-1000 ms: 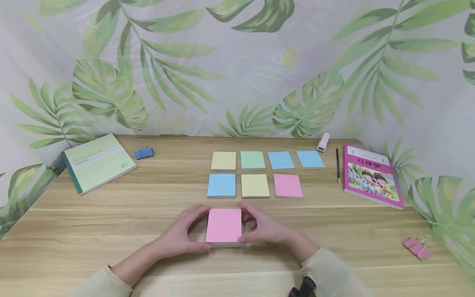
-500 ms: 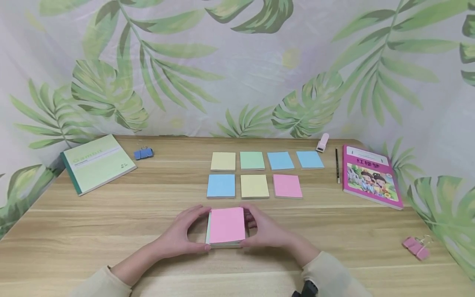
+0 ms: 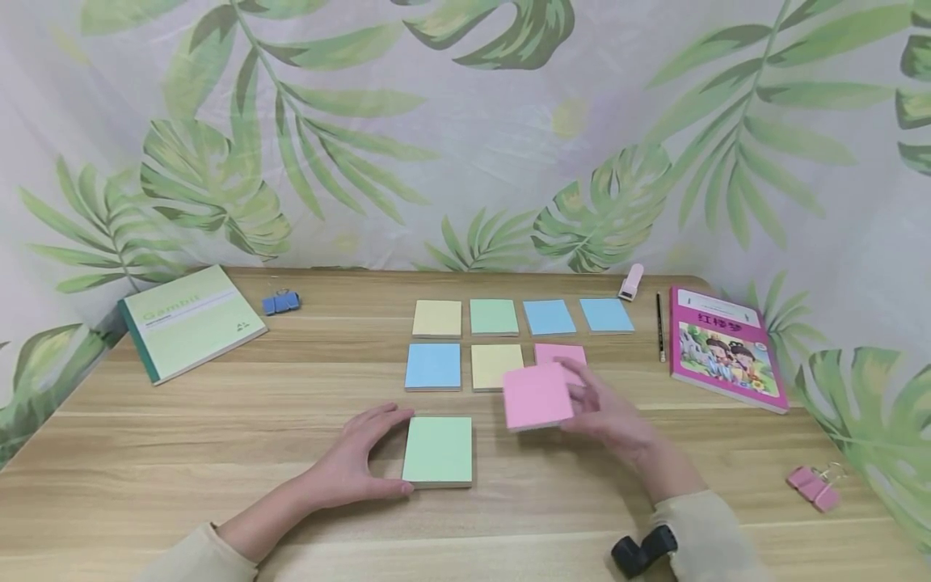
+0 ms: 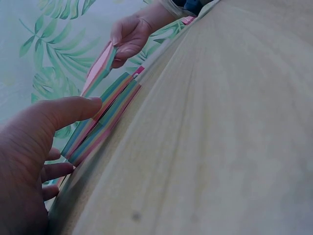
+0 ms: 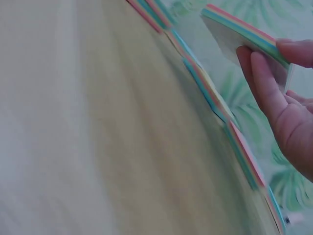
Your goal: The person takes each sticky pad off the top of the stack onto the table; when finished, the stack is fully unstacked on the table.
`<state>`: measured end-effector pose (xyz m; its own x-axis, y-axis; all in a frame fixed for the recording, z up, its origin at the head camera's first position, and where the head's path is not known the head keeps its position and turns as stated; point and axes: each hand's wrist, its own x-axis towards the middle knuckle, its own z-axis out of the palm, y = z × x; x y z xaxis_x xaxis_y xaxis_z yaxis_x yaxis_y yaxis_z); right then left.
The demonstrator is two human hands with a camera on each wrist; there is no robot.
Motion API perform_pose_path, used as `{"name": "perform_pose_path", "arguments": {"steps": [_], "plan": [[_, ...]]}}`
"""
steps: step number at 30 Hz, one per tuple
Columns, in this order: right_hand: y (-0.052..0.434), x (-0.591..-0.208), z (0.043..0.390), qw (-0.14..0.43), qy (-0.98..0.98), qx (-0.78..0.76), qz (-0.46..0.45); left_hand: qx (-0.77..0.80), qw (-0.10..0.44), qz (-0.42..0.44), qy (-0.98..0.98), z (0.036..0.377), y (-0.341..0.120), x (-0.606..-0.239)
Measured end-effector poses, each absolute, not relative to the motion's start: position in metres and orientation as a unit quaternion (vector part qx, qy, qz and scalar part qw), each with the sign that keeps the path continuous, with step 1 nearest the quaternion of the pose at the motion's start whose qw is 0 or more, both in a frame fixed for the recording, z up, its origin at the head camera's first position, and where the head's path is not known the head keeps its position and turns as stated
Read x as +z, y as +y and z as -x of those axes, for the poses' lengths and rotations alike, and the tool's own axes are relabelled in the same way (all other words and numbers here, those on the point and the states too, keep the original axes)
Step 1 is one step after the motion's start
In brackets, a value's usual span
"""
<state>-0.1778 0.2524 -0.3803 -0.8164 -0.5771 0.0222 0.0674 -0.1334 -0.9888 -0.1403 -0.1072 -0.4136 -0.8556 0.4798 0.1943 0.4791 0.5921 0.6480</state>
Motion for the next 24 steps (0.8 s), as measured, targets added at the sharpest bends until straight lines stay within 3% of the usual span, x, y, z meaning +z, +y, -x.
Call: {"name": "perform_pose_path", "arguments": {"steps": [10,15,24], "plan": [[0.315,-0.37,0.186,0.136,0.54,-0.823,0.107,0.352,-0.008,-0.286,0.891,0.141,-0.107,-0.414],[0.339,-0.372,0.197,0.149,0.522,-0.835,0.092,0.345,-0.017,-0.291,0.892,0.141,-0.107,-0.415],[0.354,-0.381,0.208,0.162,0.551,-0.818,-0.017,0.342,-0.021,-0.292,0.893,0.141,-0.107,-0.417]]}}
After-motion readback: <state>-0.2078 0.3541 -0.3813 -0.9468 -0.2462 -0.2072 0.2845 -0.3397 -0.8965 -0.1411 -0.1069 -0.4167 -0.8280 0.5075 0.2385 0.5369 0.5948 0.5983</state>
